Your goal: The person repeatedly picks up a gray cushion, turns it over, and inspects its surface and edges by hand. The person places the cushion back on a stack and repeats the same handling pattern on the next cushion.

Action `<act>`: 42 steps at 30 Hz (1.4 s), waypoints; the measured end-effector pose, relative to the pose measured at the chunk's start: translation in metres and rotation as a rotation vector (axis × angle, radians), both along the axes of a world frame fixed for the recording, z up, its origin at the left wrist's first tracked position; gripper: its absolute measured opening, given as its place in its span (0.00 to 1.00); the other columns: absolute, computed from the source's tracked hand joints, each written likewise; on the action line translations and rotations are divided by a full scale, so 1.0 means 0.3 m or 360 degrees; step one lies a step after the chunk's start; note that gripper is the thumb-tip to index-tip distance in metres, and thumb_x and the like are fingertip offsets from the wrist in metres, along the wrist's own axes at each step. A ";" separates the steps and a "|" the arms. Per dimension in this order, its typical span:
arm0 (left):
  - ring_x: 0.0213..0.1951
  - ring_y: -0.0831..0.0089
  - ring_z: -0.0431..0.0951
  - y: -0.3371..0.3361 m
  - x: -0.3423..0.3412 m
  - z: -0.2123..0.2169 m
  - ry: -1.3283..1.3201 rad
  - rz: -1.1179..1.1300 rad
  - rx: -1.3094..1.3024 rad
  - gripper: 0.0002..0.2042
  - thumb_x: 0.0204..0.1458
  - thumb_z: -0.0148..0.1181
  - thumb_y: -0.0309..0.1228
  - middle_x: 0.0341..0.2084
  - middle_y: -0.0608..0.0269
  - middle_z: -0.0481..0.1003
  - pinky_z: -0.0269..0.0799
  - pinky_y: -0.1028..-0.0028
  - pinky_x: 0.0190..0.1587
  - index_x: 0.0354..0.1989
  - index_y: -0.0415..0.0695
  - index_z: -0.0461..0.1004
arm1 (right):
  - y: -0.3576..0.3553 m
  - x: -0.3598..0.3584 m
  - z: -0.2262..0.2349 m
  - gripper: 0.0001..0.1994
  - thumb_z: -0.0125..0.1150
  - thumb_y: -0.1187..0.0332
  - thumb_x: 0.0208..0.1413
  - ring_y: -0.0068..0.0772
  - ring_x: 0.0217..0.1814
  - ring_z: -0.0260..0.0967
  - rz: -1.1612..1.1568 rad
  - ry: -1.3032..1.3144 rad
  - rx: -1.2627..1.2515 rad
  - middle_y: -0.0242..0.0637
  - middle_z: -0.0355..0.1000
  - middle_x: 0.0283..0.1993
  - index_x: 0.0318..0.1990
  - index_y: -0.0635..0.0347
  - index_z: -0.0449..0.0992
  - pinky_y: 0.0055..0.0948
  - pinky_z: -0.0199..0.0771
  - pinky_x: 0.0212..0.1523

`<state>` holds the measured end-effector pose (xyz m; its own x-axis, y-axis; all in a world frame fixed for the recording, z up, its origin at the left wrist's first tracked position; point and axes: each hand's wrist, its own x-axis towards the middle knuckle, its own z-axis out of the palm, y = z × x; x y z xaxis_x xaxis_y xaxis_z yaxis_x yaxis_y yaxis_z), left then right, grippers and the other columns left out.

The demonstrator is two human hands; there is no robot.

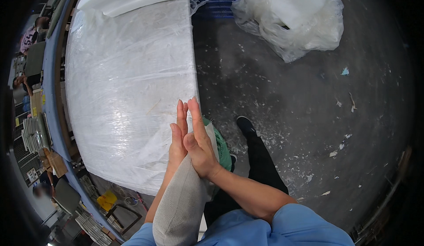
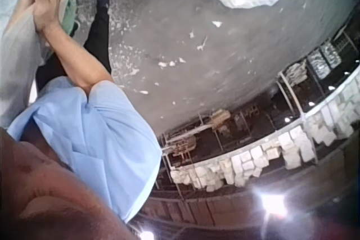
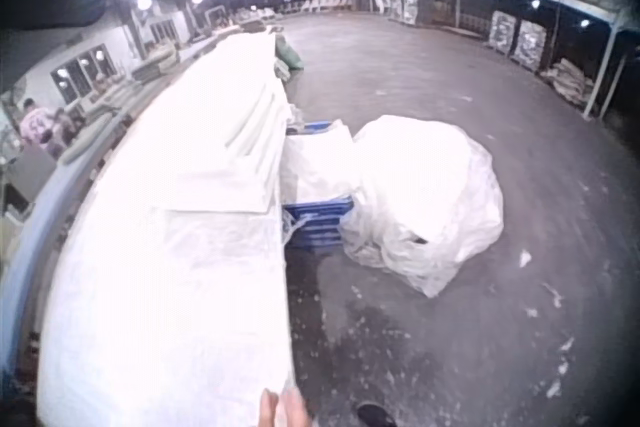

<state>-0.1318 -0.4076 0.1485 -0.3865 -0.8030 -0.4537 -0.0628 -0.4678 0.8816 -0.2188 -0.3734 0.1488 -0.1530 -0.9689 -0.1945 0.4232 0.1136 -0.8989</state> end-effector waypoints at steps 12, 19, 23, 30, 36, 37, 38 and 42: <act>0.81 0.58 0.27 -0.065 0.018 -0.146 0.0101 -0.0055 0.0059 0.45 0.64 0.19 0.72 0.81 0.50 0.34 0.19 0.55 0.79 0.82 0.55 0.34 | 0.225 -0.010 -0.141 0.52 0.31 0.28 0.67 0.49 0.88 0.22 0.0044 -0.0046 0.0118 0.56 0.30 0.85 0.80 0.67 0.33 0.44 0.21 0.83; 0.81 0.57 0.26 0.004 0.012 -0.145 0.0003 0.0015 -0.0030 0.46 0.65 0.20 0.70 0.81 0.50 0.30 0.22 0.56 0.79 0.82 0.50 0.30 | 0.124 0.007 -0.119 0.51 0.29 0.32 0.68 0.59 0.87 0.22 0.0102 0.0215 0.0075 0.59 0.30 0.84 0.80 0.70 0.32 0.54 0.20 0.81; 0.81 0.59 0.27 0.013 0.023 -0.157 0.0144 0.0131 -0.0033 0.44 0.67 0.21 0.68 0.81 0.52 0.30 0.22 0.58 0.80 0.82 0.49 0.31 | 0.052 0.002 -0.113 0.50 0.30 0.32 0.69 0.57 0.87 0.24 0.0183 0.0166 -0.0049 0.56 0.30 0.85 0.80 0.68 0.32 0.52 0.22 0.82; 0.81 0.62 0.27 -0.014 0.036 -0.202 0.0116 0.0102 -0.0085 0.44 0.66 0.22 0.69 0.82 0.59 0.33 0.23 0.60 0.80 0.82 0.53 0.33 | 0.033 -0.060 -0.241 0.50 0.31 0.29 0.68 0.44 0.88 0.23 0.0043 -0.0192 0.0060 0.49 0.27 0.86 0.81 0.62 0.31 0.45 0.24 0.83; 0.81 0.62 0.26 -0.014 0.031 -0.278 0.0228 -0.0042 -0.0018 0.43 0.66 0.21 0.68 0.82 0.60 0.33 0.20 0.61 0.80 0.82 0.54 0.35 | 0.195 0.021 -0.318 0.50 0.28 0.27 0.67 0.53 0.88 0.19 0.0089 0.0210 0.0219 0.47 0.27 0.86 0.82 0.58 0.33 0.51 0.19 0.82; 0.81 0.57 0.26 -0.010 0.025 -0.283 0.0165 0.0012 -0.0052 0.46 0.66 0.23 0.70 0.81 0.50 0.31 0.21 0.59 0.79 0.82 0.48 0.33 | 0.160 0.019 -0.328 0.49 0.26 0.27 0.67 0.58 0.87 0.19 0.0091 0.0228 0.0197 0.47 0.27 0.86 0.82 0.54 0.33 0.55 0.17 0.81; 0.81 0.57 0.27 0.008 0.021 -0.285 0.0171 0.0034 -0.0042 0.46 0.66 0.24 0.69 0.81 0.49 0.31 0.21 0.59 0.79 0.82 0.48 0.33 | 0.151 0.018 -0.326 0.49 0.28 0.28 0.67 0.55 0.87 0.18 0.0107 0.0183 0.0215 0.49 0.26 0.86 0.81 0.58 0.32 0.52 0.18 0.82; 0.81 0.56 0.29 0.009 0.016 -0.293 0.0218 0.0111 -0.0095 0.44 0.68 0.25 0.67 0.81 0.49 0.33 0.23 0.58 0.80 0.82 0.47 0.35 | 0.053 -0.002 -0.321 0.49 0.31 0.32 0.70 0.47 0.88 0.18 0.0137 0.0078 0.0174 0.51 0.25 0.86 0.81 0.64 0.30 0.45 0.21 0.83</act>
